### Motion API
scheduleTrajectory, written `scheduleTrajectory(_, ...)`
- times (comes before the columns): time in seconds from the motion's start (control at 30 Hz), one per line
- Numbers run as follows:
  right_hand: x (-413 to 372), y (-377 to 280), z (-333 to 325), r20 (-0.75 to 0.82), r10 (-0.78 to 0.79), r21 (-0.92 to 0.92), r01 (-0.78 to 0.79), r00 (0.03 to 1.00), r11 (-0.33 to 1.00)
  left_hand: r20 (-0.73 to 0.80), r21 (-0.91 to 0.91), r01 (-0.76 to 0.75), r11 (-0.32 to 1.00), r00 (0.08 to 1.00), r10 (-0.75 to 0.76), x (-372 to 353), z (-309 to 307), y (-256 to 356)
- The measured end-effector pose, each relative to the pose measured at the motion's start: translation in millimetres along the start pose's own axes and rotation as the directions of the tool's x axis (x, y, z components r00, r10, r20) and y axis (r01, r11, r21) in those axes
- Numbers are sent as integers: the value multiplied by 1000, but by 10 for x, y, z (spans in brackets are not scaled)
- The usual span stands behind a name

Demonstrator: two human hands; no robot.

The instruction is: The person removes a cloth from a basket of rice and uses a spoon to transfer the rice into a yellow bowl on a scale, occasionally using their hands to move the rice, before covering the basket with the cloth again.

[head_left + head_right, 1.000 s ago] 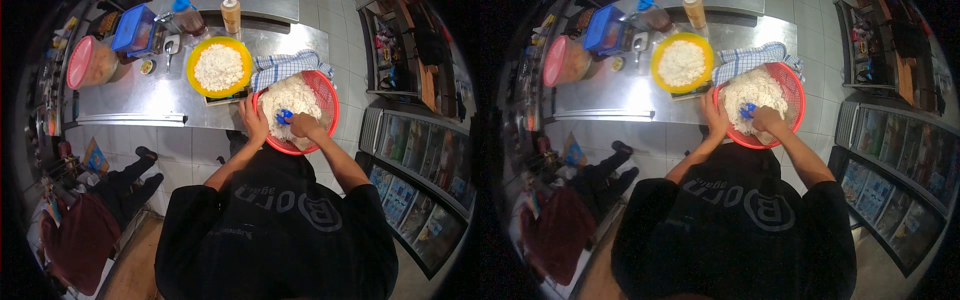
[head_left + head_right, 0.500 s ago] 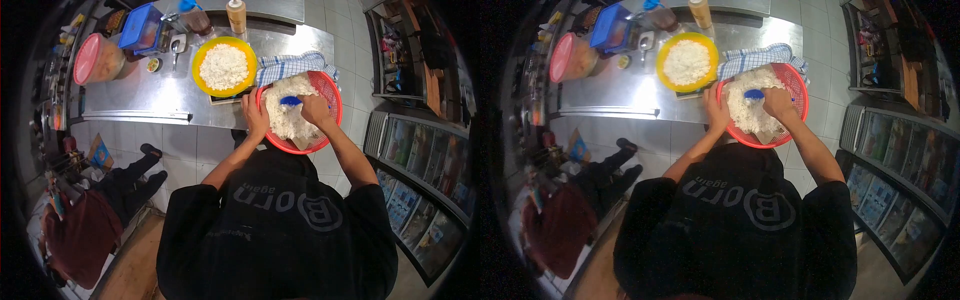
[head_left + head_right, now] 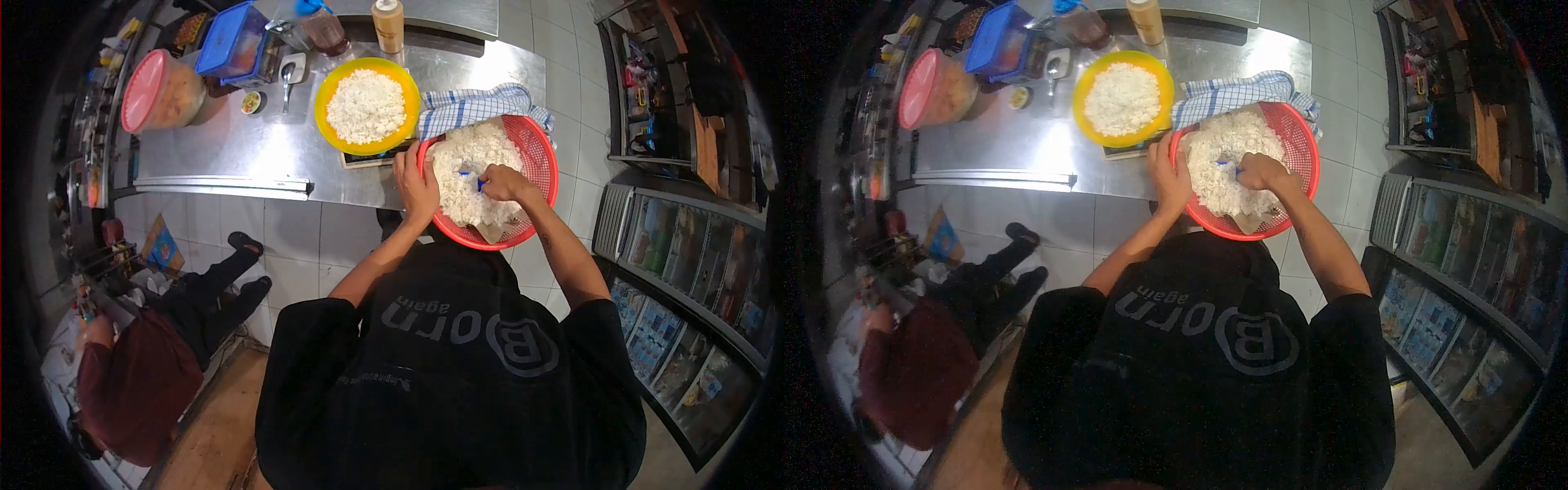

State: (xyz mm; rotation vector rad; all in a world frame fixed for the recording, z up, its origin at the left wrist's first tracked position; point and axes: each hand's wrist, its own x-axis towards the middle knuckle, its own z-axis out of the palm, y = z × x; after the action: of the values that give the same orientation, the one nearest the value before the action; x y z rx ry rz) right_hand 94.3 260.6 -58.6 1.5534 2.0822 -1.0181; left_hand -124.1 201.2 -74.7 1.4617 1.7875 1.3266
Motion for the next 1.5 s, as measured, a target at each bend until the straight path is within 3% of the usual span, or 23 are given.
scheduleTrajectory(0.03,64,12,-17,189,38,-1,-38,981,999,-2,2,0,1000,1000,0,-5,-14,11)
scheduleTrajectory(0.07,86,8,26,188,34,-1,-35,982,999,7,15,12,1000,1000,-12,-3,-25,23)
scheduleTrajectory(0.13,102,48,159,3,-35,62,34,999,997,16,27,24,999,1000,-25,-9,-16,14)
scheduleTrajectory(0.3,-1,220,192,83,-67,110,58,994,992,-7,18,-1,1000,1000,1,-12,-11,-1)
scheduleTrajectory(0.37,-18,339,221,-49,-139,229,147,989,962,-8,11,-4,1000,1000,4,-6,-13,2)
scheduleTrajectory(0.5,-224,127,52,7,-59,251,55,998,966,1,-9,1,1000,1000,-1,0,-25,13)
scheduleTrajectory(0.77,-325,266,91,-78,-62,277,82,995,957,-19,-19,-11,1000,1000,10,2,-10,5)
scheduleTrajectory(0.93,-311,395,184,-45,-72,477,85,996,875,-44,-12,27,1000,999,-28,6,-95,114)
scheduleTrajectory(1.0,-370,450,193,-103,-92,487,131,990,864,-136,150,-106,983,983,127,4,-179,223)
scheduleTrajectory(1.03,-383,444,184,-161,-117,496,182,980,849,-149,155,-98,983,981,122,7,-227,278)
scheduleTrajectory(1.1,-462,387,30,-129,-127,461,173,983,870,58,195,-259,946,966,253,2,-316,365)
scheduleTrajectory(1.13,-526,300,-88,-107,-119,433,154,987,888,69,143,-321,936,947,314,1,-309,406)
scheduleTrajectory(1.2,-642,127,-308,-63,-97,437,115,993,892,238,1,-394,919,893,382,54,-342,572)
scheduleTrajectory(1.23,-688,56,-426,-30,-58,446,65,998,892,228,7,-390,921,897,379,52,-315,620)
scheduleTrajectory(1.3,-725,-79,-676,7,-70,442,60,998,895,286,-152,-375,915,869,403,61,-232,705)
scheduleTrajectory(1.37,-697,-215,-846,75,-85,451,42,994,891,255,-189,-330,925,893,371,110,-202,768)
scheduleTrajectory(1.43,-618,-395,-992,31,-110,466,83,993,881,224,-230,-293,928,912,344,209,-193,774)
scheduleTrajectory(1.5,-522,-652,-1176,-89,-210,331,228,974,916,144,-264,-247,932,946,292,399,-209,710)
